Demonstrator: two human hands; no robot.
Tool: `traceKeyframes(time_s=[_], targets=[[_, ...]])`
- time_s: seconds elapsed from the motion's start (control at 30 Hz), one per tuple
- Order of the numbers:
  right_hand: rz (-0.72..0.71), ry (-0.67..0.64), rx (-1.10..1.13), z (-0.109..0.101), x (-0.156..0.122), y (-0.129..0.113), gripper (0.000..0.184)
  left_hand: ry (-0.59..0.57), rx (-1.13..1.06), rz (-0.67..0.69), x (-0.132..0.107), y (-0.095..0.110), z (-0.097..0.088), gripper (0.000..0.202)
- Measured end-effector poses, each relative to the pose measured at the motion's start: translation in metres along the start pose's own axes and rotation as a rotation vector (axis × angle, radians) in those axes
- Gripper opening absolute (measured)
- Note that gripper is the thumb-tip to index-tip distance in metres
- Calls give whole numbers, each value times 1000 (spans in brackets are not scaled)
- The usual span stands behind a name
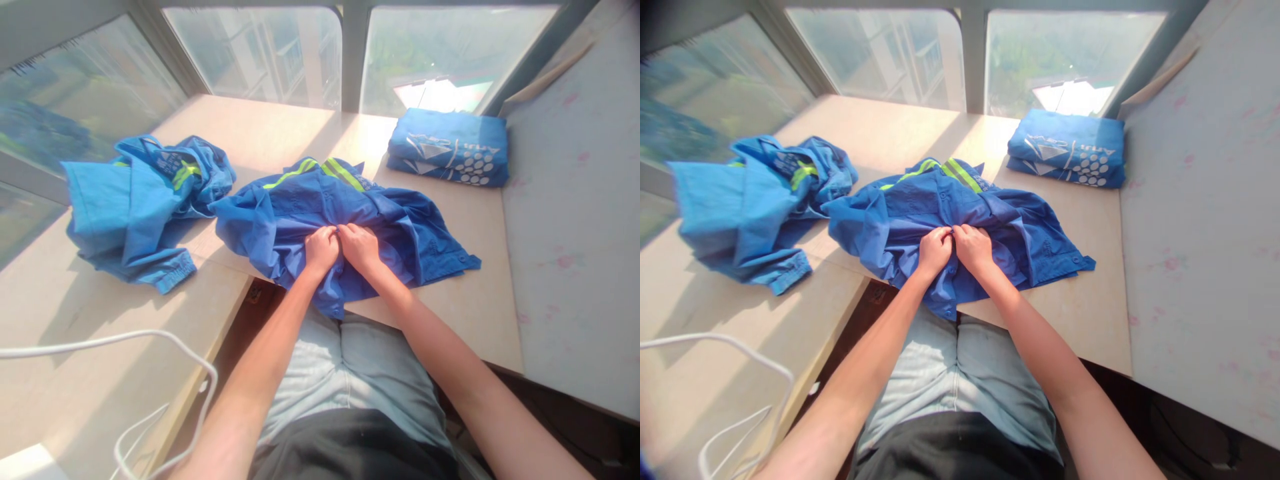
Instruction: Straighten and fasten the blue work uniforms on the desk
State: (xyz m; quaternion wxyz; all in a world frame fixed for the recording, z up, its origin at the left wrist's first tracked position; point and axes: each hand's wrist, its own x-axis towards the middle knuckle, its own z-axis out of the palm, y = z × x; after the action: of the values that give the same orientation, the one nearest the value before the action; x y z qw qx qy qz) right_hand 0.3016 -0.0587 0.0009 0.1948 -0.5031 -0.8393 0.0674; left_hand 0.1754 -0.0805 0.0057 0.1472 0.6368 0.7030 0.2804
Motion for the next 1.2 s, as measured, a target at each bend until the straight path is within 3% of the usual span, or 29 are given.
traceKeyframes(time_s=[0.27, 0.67, 0.87, 1.2], targets=[[94, 109, 51, 13, -8, 10, 28, 20, 33, 17, -14, -5, 8, 22], [-7, 23, 235, 14, -6, 18, 26, 24, 62, 55, -15, -11, 10, 24], [56, 20, 277, 14, -9, 19, 24, 6, -29, 132, -19, -15, 9, 24], [318, 278, 622, 9, -2, 25, 30, 116, -259, 176, -19, -29, 0, 26]])
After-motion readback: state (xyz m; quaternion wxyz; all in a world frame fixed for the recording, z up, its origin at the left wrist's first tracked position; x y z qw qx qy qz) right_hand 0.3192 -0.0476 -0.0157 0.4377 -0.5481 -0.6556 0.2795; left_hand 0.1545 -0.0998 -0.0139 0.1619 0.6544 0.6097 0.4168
